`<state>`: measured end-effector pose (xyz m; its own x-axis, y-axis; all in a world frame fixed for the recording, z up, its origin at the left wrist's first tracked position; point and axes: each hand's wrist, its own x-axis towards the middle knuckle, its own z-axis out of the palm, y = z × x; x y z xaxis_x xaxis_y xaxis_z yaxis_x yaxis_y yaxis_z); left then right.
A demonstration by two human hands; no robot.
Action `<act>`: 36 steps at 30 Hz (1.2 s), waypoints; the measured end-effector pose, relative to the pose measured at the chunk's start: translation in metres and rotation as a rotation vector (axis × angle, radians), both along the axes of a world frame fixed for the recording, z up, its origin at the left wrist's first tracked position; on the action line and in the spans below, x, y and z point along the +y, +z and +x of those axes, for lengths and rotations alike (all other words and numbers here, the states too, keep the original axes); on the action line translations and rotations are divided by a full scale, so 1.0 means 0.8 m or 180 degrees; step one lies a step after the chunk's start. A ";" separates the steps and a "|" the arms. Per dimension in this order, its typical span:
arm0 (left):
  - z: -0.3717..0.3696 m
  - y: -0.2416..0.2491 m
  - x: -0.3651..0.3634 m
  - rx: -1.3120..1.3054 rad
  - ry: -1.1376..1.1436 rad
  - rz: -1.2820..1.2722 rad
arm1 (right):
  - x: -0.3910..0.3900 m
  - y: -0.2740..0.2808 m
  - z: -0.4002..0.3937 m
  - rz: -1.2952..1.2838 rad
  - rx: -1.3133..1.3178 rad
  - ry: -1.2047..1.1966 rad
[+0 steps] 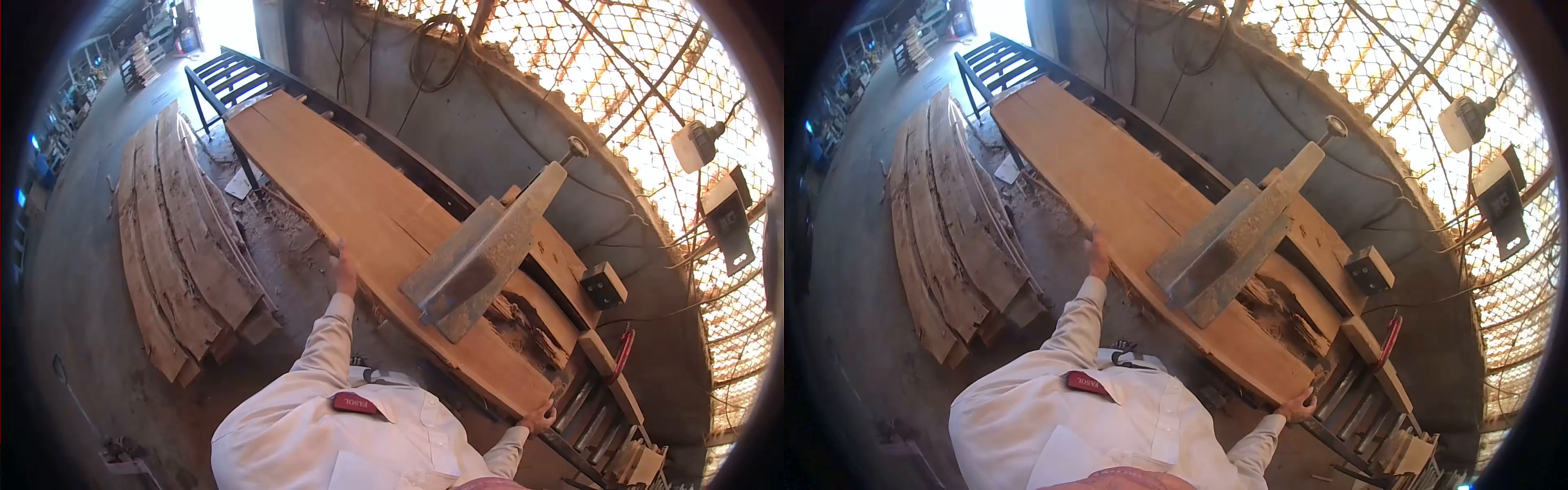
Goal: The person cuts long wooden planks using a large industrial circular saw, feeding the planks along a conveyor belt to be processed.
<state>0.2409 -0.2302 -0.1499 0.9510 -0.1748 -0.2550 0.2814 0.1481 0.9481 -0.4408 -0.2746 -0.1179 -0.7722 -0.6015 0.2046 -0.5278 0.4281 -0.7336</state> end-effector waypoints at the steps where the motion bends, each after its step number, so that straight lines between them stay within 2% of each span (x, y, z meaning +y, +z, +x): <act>1: 0.008 -0.003 -0.009 -0.0045 0.0002 0.0021 | -0.003 -0.007 -0.002 -0.0025 -0.0009 0.0011; 2: 0.012 -0.007 -0.014 -0.0074 0.0010 0.0054 | -0.003 -0.008 -0.001 -0.0028 0.0053 0.0004; 5: 0.026 -0.014 -0.025 -0.0360 -0.0150 0.0197 | 0.012 0.052 0.062 0.0241 0.0049 -0.0204; 6: 0.034 -0.012 -0.035 -0.0499 -0.0243 0.0234 | 0.008 0.041 0.057 0.0115 0.0106 -0.0115; 9: 0.032 0.016 -0.050 -0.0482 0.0001 0.1235 | -0.009 -0.019 0.015 -0.0281 0.0404 0.0053; 10: 0.035 0.000 -0.053 -0.0579 0.0080 0.1032 | -0.016 -0.045 -0.004 -0.0435 0.0576 0.0065; 11: 0.050 -0.036 -0.054 -0.0687 0.0072 0.0830 | -0.026 -0.069 -0.024 -0.0872 0.0100 0.0521; 12: 0.060 -0.076 -0.057 -0.0771 -0.0024 0.0626 | -0.025 -0.065 -0.008 -0.1797 -0.1253 0.1325; 13: 0.084 -0.119 -0.052 -0.0751 -0.0377 0.0819 | -0.027 -0.072 -0.009 -0.1350 -0.0085 0.0662; 14: 0.091 -0.128 -0.053 -0.0610 -0.0625 0.0906 | -0.036 -0.102 -0.036 -0.1087 0.0338 0.0427; 15: 0.097 -0.138 -0.053 -0.0477 -0.0880 0.1000 | -0.025 -0.073 -0.013 -0.0812 0.0961 0.0326; 16: 0.083 -0.098 -0.050 -0.0377 -0.0972 0.1039 | -0.015 -0.035 0.006 -0.0173 0.0660 0.0139; 17: 0.066 -0.049 -0.046 -0.0278 -0.1065 0.1080 | -0.011 -0.032 0.007 -0.0402 0.0752 0.0169; 19: 0.043 -0.003 -0.039 -0.0514 -0.1054 0.1015 | -0.010 -0.013 0.023 -0.0121 0.0785 0.0016; 21: 0.047 -0.009 -0.039 -0.0790 -0.0875 0.0804 | -0.003 0.003 0.034 0.0024 0.0578 -0.0087; 23: 0.014 0.038 -0.034 -0.0660 -0.0767 0.0834 | -0.003 0.007 0.037 0.0066 0.0456 -0.0086; 27: 0.004 0.048 -0.036 -0.0320 -0.0927 0.0320 | -0.003 0.004 0.034 0.0037 0.0381 -0.0103; 30: 0.014 0.043 -0.031 -0.0251 -0.1068 0.0626 | -0.003 -0.001 0.033 0.0056 0.0459 -0.0146; 33: 0.023 0.039 -0.019 0.0042 -0.1534 -0.0171 | -0.004 -0.002 0.031 0.0088 0.0489 -0.0109; 34: 0.055 -0.017 -0.015 -0.0755 -0.1898 -0.0027 | -0.004 0.002 0.030 0.0239 0.0441 -0.0103; 36: 0.095 -0.061 0.011 -0.2195 -0.2309 0.0525 | 0.001 0.009 0.031 0.0185 0.0214 0.0019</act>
